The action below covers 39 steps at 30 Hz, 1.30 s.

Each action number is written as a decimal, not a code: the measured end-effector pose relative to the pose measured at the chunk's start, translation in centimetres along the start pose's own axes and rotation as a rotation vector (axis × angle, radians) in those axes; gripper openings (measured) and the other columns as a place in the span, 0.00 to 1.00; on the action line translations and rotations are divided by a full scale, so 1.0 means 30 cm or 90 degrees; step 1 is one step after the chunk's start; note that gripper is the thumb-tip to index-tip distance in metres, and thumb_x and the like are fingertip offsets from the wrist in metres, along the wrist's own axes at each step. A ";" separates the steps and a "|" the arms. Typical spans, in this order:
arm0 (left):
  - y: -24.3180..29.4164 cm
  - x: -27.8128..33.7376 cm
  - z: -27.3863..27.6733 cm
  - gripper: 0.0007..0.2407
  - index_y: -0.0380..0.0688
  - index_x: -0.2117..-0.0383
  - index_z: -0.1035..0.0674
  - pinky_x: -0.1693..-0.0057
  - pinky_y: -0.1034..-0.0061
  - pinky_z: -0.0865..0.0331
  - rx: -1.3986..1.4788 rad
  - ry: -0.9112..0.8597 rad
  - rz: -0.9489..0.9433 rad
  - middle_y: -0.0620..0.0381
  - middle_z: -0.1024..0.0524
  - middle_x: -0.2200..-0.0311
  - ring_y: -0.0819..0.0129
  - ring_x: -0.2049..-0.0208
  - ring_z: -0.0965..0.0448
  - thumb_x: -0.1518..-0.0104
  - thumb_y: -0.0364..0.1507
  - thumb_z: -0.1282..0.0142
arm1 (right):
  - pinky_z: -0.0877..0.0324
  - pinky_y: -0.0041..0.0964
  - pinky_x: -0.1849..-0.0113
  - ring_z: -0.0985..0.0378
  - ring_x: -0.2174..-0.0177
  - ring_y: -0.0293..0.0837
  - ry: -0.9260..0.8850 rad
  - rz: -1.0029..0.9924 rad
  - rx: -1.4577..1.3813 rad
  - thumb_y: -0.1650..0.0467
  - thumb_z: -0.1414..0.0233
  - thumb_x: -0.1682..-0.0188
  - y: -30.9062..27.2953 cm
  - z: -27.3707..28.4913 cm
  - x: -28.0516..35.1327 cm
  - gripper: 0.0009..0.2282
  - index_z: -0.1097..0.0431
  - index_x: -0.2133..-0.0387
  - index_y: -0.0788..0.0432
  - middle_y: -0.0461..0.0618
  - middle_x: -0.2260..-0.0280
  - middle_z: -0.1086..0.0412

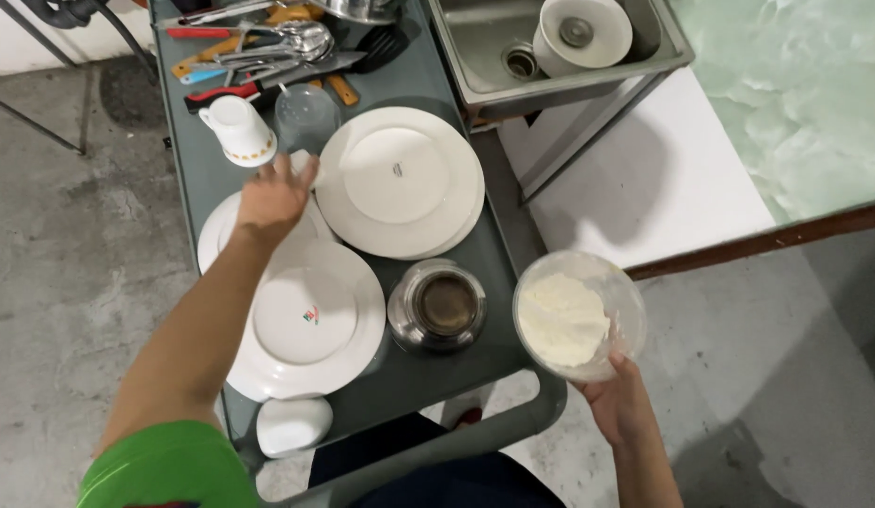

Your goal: The person prepares a thickening mixture and stirs it into a pot of red sauce on a stove.

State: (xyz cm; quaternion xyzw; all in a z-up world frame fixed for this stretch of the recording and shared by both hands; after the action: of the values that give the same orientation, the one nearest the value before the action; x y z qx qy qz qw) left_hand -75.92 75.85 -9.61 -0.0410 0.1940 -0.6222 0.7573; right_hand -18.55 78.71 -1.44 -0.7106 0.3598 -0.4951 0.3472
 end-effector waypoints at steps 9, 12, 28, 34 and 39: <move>0.047 -0.045 0.289 0.12 0.41 0.46 0.34 0.54 0.48 0.29 0.675 0.137 0.386 0.38 0.21 0.66 0.40 0.62 0.20 0.31 0.27 0.50 | 0.33 0.52 0.45 0.32 0.41 0.55 -0.049 0.081 0.012 0.56 0.47 0.56 -0.088 0.006 0.013 0.42 0.57 0.29 0.59 0.61 0.36 0.41; 0.202 -0.133 0.066 0.13 0.42 0.48 0.31 0.53 0.49 0.28 0.637 0.173 0.370 0.33 0.26 0.57 0.37 0.60 0.22 0.35 0.29 0.48 | 0.32 0.53 0.45 0.32 0.41 0.56 -0.062 0.087 0.022 0.57 0.47 0.54 -0.073 0.031 -0.038 0.41 0.55 0.30 0.61 0.63 0.36 0.40; 0.553 -0.177 0.445 0.19 0.45 0.40 0.36 0.43 0.53 0.29 0.776 -0.202 0.344 0.34 0.28 0.50 0.36 0.56 0.20 0.34 0.39 0.61 | 0.34 0.48 0.41 0.38 0.36 0.54 -0.153 0.427 0.373 0.63 0.41 0.54 -0.368 -0.368 -0.185 0.45 0.63 0.26 0.54 0.59 0.32 0.45; 0.643 -0.103 0.587 0.19 0.45 0.43 0.32 0.40 0.55 0.35 0.815 -0.248 0.212 0.37 0.26 0.49 0.41 0.48 0.25 0.35 0.42 0.63 | 0.25 0.48 0.47 0.38 0.36 0.55 -0.133 0.495 0.451 0.65 0.40 0.56 -0.390 -0.365 -0.112 0.45 0.61 0.27 0.52 0.61 0.33 0.48; 0.703 -0.105 0.641 0.19 0.44 0.46 0.29 0.41 0.57 0.35 0.857 -0.221 0.135 0.39 0.23 0.51 0.43 0.48 0.25 0.35 0.43 0.60 | 0.33 0.45 0.42 0.37 0.37 0.52 -0.122 0.438 0.315 0.66 0.41 0.55 -0.378 -0.284 -0.065 0.43 0.61 0.27 0.57 0.59 0.34 0.44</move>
State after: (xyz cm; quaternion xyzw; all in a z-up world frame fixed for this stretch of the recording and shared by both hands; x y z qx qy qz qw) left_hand -50.23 80.12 2.49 0.3575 -0.3540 -0.5140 0.6947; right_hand -25.27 84.88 9.58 -0.4874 0.4120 -0.3537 0.6839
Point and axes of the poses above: each hand's wrist, its own x-axis away from the middle knuckle, its own z-axis out of the back of the hand, y = z × x, the point moved 4 cm from there along -x, towards the middle knuckle
